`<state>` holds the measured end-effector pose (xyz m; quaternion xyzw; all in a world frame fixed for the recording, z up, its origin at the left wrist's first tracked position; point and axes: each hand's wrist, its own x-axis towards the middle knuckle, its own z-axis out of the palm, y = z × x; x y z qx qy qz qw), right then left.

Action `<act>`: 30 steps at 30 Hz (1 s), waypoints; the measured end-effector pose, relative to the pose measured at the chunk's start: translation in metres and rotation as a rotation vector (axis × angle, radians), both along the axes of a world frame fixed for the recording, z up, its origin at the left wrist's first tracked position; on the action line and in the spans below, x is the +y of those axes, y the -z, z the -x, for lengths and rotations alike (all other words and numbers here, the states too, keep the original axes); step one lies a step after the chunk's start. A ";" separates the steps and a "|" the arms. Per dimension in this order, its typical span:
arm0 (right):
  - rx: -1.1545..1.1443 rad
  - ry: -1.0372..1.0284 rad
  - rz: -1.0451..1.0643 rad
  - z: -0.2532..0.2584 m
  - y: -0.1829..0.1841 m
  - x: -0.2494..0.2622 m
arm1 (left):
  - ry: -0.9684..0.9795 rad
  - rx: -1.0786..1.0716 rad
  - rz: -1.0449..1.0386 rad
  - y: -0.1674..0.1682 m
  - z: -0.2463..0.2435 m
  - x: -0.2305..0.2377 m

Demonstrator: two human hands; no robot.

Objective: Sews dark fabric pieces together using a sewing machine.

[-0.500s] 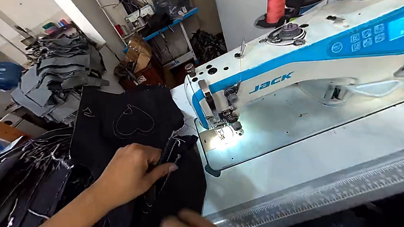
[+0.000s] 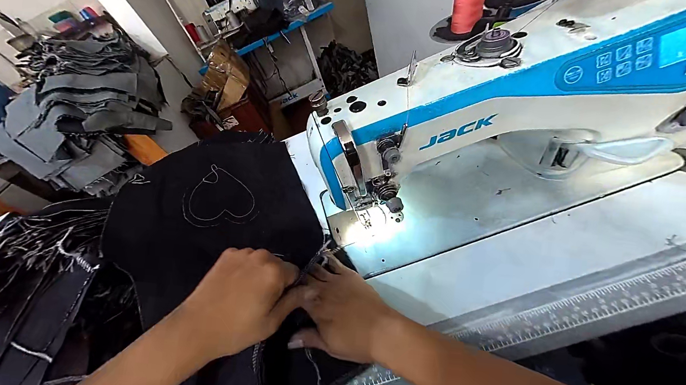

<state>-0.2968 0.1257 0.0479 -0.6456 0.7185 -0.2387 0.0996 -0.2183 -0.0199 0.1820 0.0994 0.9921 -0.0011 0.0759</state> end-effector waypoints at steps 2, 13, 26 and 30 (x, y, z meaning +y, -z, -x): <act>0.122 0.015 0.186 -0.006 0.003 0.028 | -0.031 0.020 -0.121 0.008 0.003 -0.008; 0.305 0.266 0.348 0.029 0.035 0.117 | -0.057 0.341 -0.362 0.116 -0.002 -0.043; 0.360 0.384 0.527 0.011 0.053 0.130 | 0.029 0.559 -0.385 0.148 -0.040 0.029; 0.392 0.358 0.545 0.013 0.051 0.131 | 0.126 0.561 -0.331 0.144 -0.041 0.025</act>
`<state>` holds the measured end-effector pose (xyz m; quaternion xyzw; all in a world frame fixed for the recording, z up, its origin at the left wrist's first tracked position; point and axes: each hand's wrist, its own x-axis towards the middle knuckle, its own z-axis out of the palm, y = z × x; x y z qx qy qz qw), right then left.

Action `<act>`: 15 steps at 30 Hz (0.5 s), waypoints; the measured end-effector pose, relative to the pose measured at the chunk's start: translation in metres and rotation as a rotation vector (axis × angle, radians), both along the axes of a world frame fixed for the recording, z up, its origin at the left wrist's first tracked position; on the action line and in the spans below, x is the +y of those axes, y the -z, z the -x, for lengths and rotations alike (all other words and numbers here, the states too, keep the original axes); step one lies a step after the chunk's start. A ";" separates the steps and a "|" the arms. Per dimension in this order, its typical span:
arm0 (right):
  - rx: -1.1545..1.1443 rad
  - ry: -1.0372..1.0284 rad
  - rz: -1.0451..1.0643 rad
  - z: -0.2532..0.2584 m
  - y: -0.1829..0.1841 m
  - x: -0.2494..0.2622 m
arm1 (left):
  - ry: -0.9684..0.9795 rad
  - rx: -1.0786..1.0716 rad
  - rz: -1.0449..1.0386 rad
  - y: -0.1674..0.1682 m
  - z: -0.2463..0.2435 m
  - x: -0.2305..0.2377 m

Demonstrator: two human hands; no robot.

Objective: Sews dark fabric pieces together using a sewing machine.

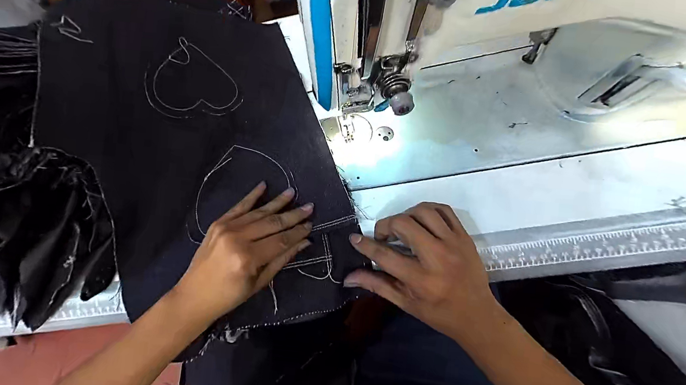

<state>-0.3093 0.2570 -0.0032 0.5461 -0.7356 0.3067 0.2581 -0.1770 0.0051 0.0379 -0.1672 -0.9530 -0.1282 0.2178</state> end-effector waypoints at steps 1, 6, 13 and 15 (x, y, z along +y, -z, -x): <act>0.003 0.001 0.004 0.001 -0.001 -0.001 | 0.009 0.036 0.046 0.000 -0.001 0.000; 0.033 0.001 -0.002 0.000 0.001 -0.001 | -0.014 0.093 0.230 0.001 -0.003 0.005; -0.057 -0.089 -0.142 0.003 -0.007 -0.003 | -0.026 -0.121 0.058 -0.037 0.039 -0.009; -0.093 -0.101 -0.161 0.003 -0.009 0.000 | -0.151 -0.217 -0.008 -0.037 0.066 -0.019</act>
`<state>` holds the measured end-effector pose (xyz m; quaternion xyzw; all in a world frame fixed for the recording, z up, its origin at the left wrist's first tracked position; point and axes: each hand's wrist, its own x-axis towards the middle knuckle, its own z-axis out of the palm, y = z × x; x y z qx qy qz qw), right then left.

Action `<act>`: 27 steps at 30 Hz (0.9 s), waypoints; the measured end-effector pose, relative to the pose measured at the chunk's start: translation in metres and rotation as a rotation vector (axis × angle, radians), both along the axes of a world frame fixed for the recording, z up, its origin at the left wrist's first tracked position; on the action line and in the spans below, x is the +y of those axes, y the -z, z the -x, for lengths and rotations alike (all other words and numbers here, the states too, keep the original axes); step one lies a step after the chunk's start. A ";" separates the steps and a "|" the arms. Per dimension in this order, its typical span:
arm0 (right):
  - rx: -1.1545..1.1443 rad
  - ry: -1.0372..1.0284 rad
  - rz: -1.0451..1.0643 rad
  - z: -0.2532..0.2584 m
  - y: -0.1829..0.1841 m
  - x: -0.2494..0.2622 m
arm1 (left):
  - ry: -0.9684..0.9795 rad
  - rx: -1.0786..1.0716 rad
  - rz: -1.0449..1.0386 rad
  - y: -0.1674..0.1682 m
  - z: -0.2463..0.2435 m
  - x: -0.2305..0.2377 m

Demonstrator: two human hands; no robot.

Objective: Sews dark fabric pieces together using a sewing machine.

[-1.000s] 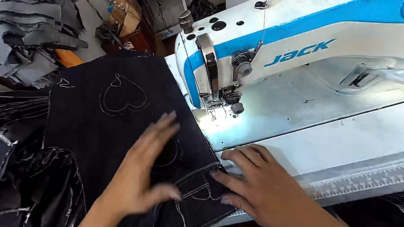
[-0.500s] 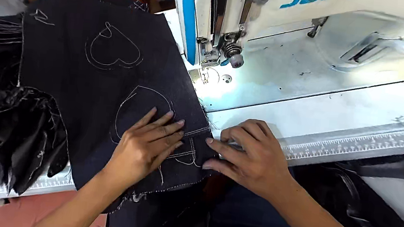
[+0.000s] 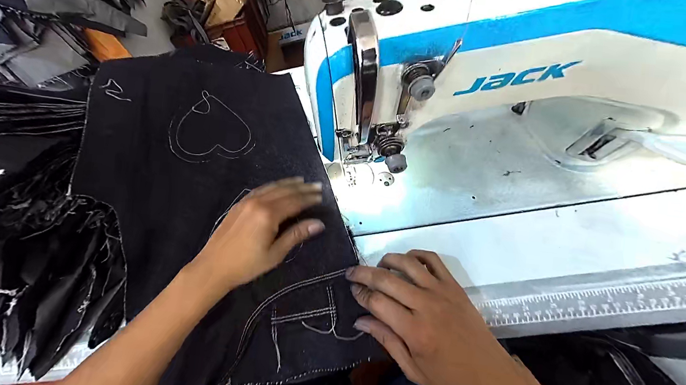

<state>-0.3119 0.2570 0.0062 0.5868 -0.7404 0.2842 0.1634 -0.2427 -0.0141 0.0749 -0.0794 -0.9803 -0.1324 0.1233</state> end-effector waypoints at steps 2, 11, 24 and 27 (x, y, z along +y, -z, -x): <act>-0.016 0.011 0.009 -0.001 0.000 0.007 | -0.164 -0.096 -0.060 0.016 0.014 -0.003; -0.159 0.074 -0.102 0.001 -0.011 0.032 | -0.309 -0.060 0.059 0.040 0.037 0.017; -0.229 0.212 -0.160 -0.005 -0.019 -0.002 | -0.015 0.181 0.292 0.010 0.037 0.006; -0.205 0.215 -0.196 0.007 -0.020 0.000 | 0.417 0.153 -0.093 0.013 -0.028 0.016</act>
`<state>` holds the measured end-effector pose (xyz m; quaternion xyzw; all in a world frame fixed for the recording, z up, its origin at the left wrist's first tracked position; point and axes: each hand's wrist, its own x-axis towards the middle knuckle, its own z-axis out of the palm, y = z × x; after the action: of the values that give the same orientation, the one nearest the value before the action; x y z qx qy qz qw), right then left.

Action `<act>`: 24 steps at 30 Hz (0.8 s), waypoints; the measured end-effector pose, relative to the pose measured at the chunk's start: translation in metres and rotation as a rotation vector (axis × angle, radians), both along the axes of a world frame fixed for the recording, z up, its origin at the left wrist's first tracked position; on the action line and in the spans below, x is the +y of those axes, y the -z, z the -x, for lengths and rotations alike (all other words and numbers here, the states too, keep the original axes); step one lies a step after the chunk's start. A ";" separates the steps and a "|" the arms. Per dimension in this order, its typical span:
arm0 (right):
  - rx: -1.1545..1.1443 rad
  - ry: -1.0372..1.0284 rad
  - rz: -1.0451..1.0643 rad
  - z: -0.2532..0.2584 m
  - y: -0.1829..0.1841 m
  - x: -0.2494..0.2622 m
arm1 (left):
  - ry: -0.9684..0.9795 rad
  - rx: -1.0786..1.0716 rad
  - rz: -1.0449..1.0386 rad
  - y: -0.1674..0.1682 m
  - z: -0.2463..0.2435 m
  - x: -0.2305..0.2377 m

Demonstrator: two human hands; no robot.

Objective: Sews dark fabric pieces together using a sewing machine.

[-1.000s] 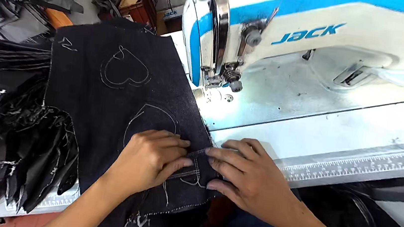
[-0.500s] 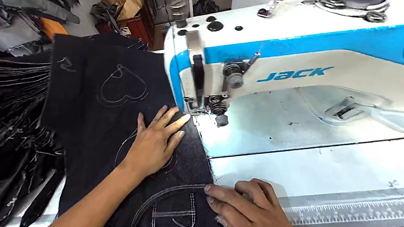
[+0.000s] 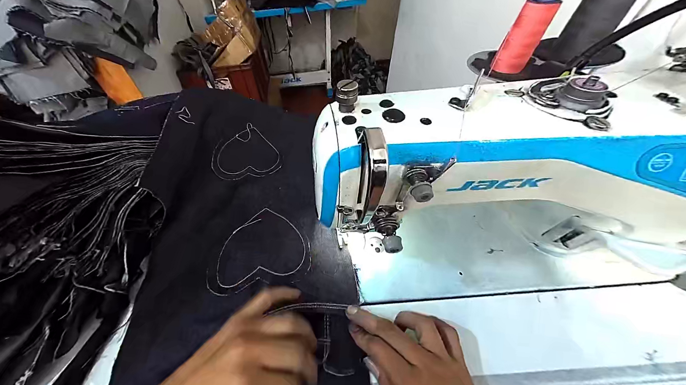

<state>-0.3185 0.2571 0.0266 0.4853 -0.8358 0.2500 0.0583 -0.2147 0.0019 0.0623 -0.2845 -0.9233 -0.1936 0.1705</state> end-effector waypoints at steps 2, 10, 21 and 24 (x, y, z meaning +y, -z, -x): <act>0.080 -0.008 0.035 0.013 0.005 -0.007 | 0.132 -0.157 -0.082 0.018 -0.011 -0.008; 0.131 -0.110 0.070 0.053 0.008 -0.028 | 0.099 -0.169 0.188 0.017 0.034 -0.041; 0.186 0.111 -0.047 0.052 0.012 -0.035 | -0.009 -0.161 0.274 0.011 0.086 -0.065; 0.162 0.093 -0.038 0.055 0.012 -0.034 | 0.020 -0.161 0.326 -0.010 0.097 -0.069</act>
<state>-0.3733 0.2229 0.0141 0.4657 -0.8545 0.1912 0.1278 -0.3120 -0.0667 0.0721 -0.3009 -0.9503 -0.0650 0.0455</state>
